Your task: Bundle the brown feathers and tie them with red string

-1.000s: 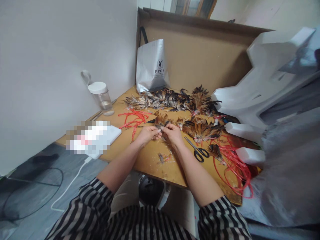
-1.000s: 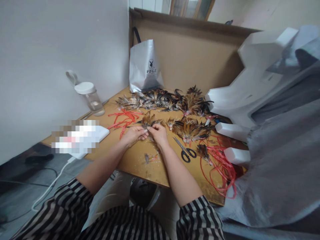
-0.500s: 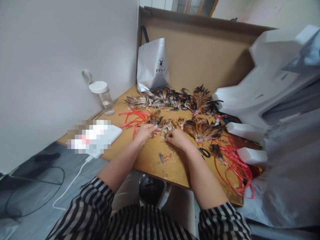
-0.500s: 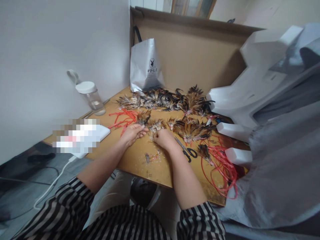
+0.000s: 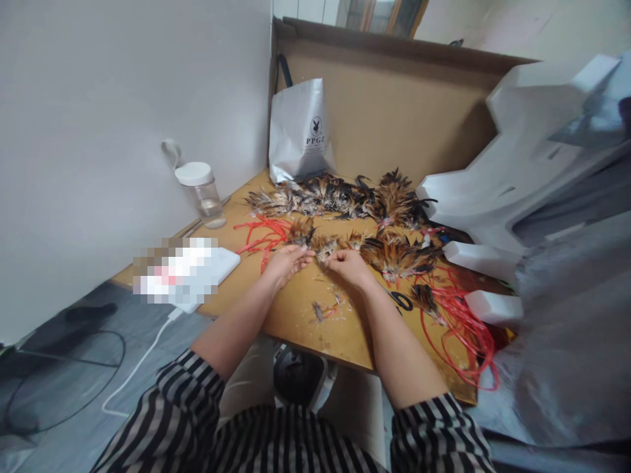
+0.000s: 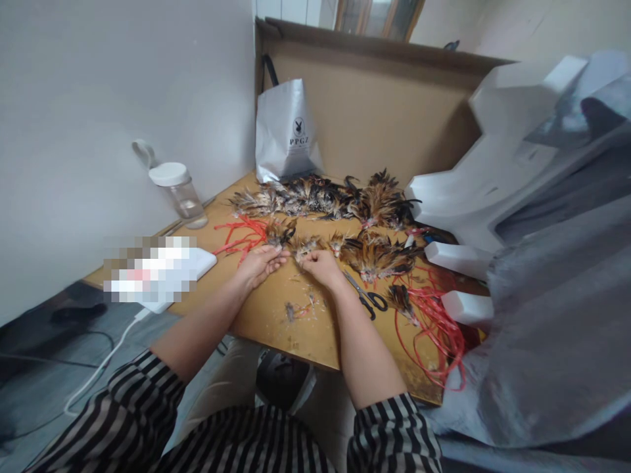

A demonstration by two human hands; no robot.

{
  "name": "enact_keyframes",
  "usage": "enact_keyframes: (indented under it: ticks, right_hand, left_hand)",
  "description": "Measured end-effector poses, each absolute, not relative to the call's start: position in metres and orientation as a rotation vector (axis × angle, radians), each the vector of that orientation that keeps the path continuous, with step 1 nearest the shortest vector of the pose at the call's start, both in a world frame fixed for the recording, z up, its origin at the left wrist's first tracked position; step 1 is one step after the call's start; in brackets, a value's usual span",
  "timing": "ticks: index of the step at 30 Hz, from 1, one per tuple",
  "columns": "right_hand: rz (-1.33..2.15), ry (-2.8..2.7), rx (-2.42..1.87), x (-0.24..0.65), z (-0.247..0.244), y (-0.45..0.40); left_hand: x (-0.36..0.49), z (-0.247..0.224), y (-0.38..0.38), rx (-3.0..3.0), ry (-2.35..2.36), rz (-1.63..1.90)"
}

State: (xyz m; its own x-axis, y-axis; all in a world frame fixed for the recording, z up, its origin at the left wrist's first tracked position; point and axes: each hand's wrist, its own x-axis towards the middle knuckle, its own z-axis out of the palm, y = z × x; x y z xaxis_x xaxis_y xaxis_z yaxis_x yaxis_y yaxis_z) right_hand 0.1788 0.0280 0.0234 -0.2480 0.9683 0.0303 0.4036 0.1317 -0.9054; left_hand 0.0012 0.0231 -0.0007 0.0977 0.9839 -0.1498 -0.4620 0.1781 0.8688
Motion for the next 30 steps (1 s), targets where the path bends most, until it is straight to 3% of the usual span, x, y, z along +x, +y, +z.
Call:
enact_keyframes:
  ticks: [4, 7, 21, 25, 30]
  right_hand:
    - [1.413, -1.284, -1.171, 0.176, 0.025, 0.032]
    - [1.468, -1.137, -1.063, 0.167, 0.023, 0.031]
    - [0.736, -1.553, -1.049, 0.145, 0.009, 0.025]
    - [0.735, -1.568, -1.074, 0.145, 0.008, 0.027]
    - [0.995, -1.445, -1.038, 0.146, 0.006, 0.031]
  left_hand:
    - [0.001, 0.000, 0.023, 0.664, 0.814, 1.177]
    - [0.002, 0.001, 0.020, 0.645, 0.775, 1.115]
    - [0.006, -0.001, 0.020, 0.634, 0.741, 1.085]
    - [0.006, -0.001, 0.020, 0.676, 0.779, 1.088]
    - [0.006, -0.002, 0.020, 0.791, 0.857, 1.142]
